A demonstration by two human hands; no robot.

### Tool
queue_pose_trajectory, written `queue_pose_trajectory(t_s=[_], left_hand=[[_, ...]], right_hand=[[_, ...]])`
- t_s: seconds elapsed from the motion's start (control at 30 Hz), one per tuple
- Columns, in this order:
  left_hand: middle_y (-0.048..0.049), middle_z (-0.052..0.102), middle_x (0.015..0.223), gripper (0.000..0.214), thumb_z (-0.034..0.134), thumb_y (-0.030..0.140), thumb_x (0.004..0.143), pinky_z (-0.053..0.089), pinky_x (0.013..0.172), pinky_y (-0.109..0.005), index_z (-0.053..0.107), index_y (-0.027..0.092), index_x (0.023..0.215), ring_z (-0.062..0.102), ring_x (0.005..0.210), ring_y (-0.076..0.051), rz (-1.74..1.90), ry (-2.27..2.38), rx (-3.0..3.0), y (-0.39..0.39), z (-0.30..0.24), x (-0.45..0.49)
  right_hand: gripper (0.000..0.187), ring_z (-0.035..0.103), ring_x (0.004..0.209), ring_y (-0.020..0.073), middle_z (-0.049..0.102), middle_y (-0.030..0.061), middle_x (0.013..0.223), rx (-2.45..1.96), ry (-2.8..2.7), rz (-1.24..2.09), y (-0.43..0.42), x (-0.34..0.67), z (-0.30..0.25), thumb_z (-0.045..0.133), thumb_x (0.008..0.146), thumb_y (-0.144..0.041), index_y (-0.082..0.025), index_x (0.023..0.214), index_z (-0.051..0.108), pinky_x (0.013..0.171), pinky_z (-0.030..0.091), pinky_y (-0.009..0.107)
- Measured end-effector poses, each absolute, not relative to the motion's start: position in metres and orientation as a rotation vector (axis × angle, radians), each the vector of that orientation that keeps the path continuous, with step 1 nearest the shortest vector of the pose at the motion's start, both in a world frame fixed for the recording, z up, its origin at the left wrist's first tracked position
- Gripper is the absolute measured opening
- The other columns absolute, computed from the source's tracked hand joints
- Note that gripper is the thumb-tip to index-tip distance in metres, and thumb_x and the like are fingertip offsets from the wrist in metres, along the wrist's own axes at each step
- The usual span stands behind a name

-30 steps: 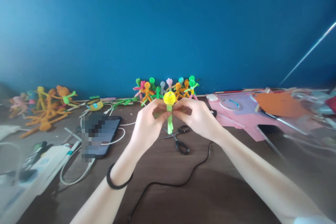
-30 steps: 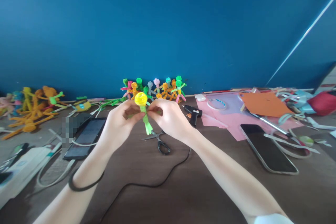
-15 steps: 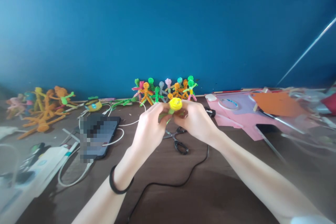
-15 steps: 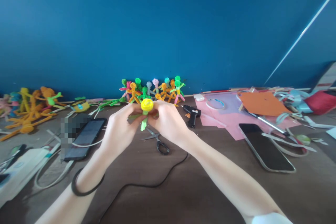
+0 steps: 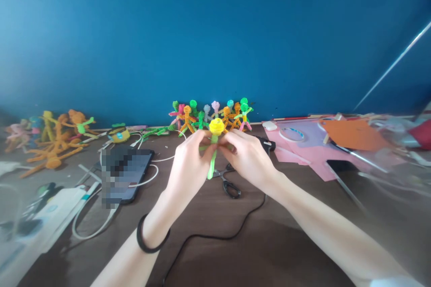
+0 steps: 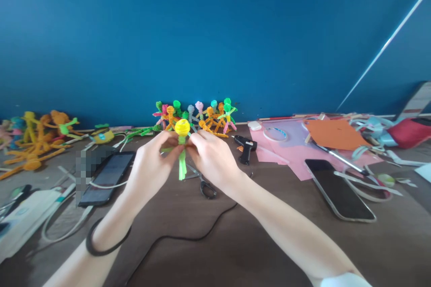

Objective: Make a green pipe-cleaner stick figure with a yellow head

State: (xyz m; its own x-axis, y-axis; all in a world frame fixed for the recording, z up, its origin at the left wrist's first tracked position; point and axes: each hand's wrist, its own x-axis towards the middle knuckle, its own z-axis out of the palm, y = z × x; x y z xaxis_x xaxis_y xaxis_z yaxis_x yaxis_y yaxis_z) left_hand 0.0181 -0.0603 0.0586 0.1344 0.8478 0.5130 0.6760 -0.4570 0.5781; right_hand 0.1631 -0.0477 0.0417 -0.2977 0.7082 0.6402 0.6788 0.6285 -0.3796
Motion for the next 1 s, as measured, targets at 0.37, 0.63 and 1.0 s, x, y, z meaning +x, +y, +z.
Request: queue_pose_trajectory(t_s=[0.37,0.63,1.0], left_hand=[[-0.0038,0.065,0.087,0.011,0.049,0.015,0.079,0.045,0.070,-0.028,0.055,0.019,0.087,0.062,0.082,-0.019,1.180,1.650,2.375,-0.069,0.059,0.025],[-0.0036,0.065,0.087,0.012,0.049,0.015,0.078,0.045,0.069,-0.028,0.055,0.019,0.088,0.062,0.081,-0.019,1.194,1.632,2.370,-0.069,0.059,0.026],[-0.0036,0.068,0.090,0.015,0.052,0.025,0.079,0.048,0.073,-0.027,0.060,0.019,0.090,0.063,0.084,-0.018,1.179,1.506,2.060,-0.061,0.065,0.014]], right_hand=[[0.017,0.053,0.068,0.0149,0.055,0.0046,0.069,-1.096,-2.067,-0.158,-0.049,0.158,0.036,0.043,0.078,-0.009,-0.016,0.065,0.050,0.059,0.039,0.025],[0.018,0.050,0.067,0.0150,0.053,0.0046,0.068,-1.073,-2.074,-0.138,-0.049,0.156,0.036,0.043,0.077,-0.007,-0.017,0.064,0.049,0.060,0.039,0.026],[0.010,0.050,0.062,0.0113,0.058,0.0033,0.073,-0.968,-2.034,0.117,-0.047,0.161,0.044,0.051,0.080,-0.011,-0.015,0.075,0.058,0.057,0.038,0.022]])
